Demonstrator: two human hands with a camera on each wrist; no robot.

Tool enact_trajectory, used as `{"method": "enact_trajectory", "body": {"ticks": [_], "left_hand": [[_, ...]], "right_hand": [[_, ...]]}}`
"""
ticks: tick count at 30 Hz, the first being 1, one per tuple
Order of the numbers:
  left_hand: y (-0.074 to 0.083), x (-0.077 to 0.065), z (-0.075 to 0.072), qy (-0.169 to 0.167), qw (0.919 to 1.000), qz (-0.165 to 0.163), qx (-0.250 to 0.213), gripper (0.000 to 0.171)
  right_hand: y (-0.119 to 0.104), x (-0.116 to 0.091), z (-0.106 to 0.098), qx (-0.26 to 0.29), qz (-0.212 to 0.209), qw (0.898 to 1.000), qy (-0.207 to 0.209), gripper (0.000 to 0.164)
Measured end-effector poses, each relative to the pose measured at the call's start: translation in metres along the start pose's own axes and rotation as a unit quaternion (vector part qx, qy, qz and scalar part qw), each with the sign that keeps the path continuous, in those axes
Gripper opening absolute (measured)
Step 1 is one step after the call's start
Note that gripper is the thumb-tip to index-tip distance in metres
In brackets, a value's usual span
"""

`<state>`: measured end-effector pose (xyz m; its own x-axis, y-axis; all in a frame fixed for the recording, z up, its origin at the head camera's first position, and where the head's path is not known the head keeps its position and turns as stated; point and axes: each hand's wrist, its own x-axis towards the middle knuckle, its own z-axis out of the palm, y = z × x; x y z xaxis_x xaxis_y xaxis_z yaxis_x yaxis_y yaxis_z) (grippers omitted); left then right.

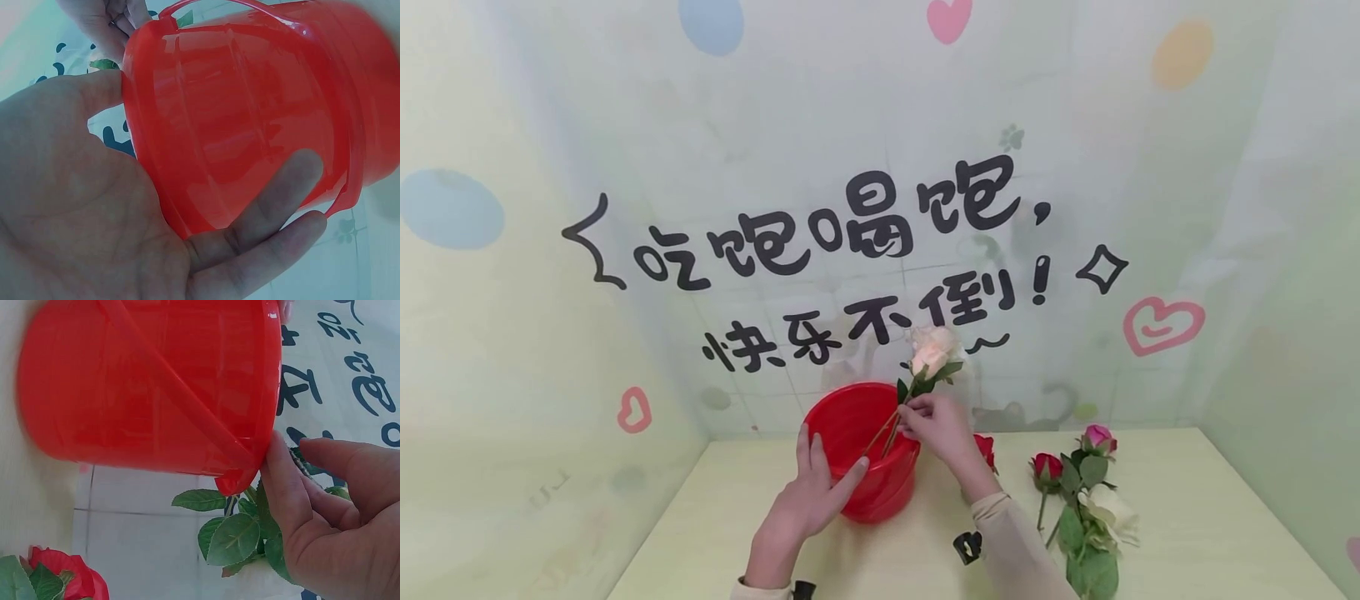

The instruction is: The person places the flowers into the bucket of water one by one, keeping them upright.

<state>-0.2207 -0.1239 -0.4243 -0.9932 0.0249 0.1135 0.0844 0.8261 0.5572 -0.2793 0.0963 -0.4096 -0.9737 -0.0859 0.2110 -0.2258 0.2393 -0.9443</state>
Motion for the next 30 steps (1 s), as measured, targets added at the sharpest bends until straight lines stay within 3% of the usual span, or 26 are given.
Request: {"method": "enact_trajectory", "body": {"ticks": [13,24,30], "left_hand": [[-0.001,0.002,0.001,-0.004,1.0,-0.007,-0.004,0.117],[0.001,0.001,0.001,-0.003,1.0,-0.008,-0.001,0.118],[0.001,0.001,0.001,-0.006,0.9999,-0.013,-0.003,0.118]], "right_hand": [[-0.006,-0.002,0.001,-0.021,0.006,1.0,-0.002,0.026],[-0.016,-0.027,-0.01,-0.077,-0.014,0.997,-0.018,0.037],[-0.021,-0.034,-0.018,-0.076,-0.015,0.996,-0.041,0.044]]}}
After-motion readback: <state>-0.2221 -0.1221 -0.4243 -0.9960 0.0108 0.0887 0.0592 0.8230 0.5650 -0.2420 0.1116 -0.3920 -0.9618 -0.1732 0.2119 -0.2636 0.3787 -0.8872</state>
